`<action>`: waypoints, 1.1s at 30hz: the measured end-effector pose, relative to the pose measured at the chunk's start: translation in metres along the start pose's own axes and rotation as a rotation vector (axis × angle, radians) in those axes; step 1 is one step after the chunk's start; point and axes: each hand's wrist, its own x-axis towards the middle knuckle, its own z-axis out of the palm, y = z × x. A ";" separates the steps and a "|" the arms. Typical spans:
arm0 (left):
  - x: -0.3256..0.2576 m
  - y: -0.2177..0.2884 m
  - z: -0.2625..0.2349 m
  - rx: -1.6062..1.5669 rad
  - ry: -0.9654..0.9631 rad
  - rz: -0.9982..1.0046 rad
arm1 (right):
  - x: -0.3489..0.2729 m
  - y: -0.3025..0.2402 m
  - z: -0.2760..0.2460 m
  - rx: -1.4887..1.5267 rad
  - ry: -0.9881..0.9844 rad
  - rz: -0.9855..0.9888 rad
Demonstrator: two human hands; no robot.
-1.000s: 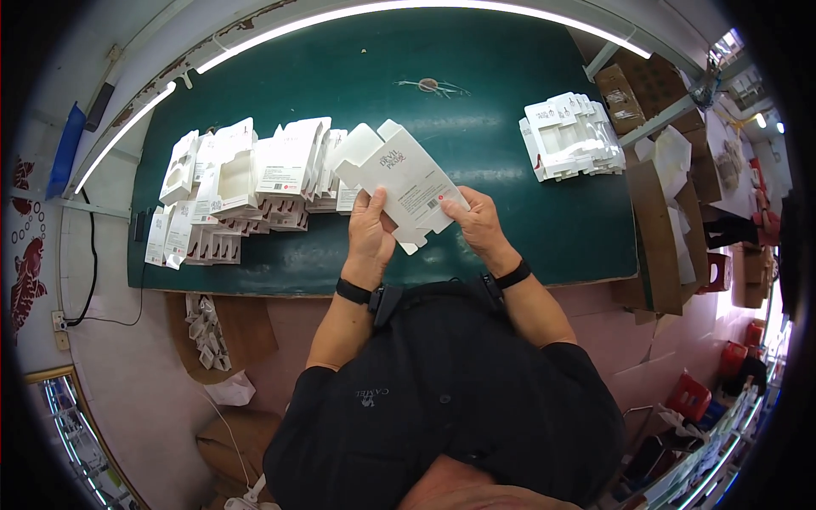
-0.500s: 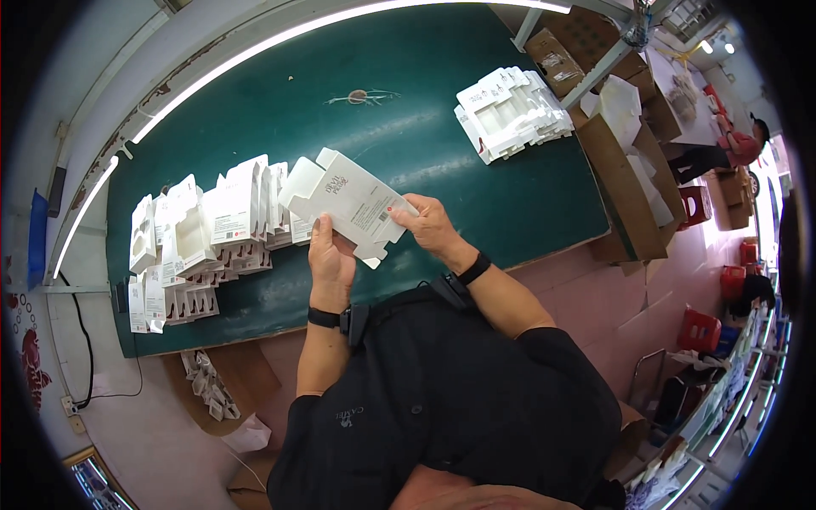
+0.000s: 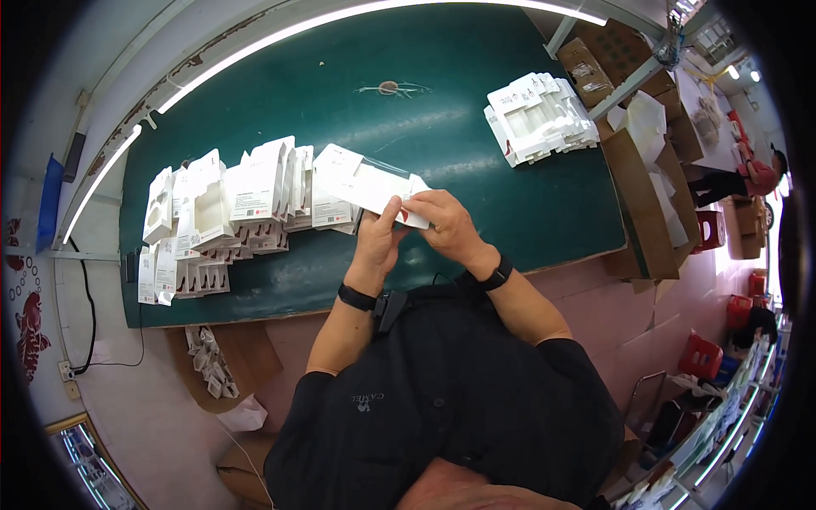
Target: The person picks up white boxes one at a time from a stack, folds the flaps by hand, and places them into a separate pile.
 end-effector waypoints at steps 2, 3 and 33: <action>0.004 -0.005 -0.006 -0.034 0.004 -0.026 | 0.000 -0.001 -0.002 -0.022 -0.058 -0.069; 0.006 -0.007 -0.010 -0.035 0.025 -0.008 | -0.002 0.000 -0.006 0.010 -0.043 -0.047; 0.023 -0.022 -0.020 0.217 0.241 -0.110 | -0.014 0.113 0.011 0.991 0.106 0.922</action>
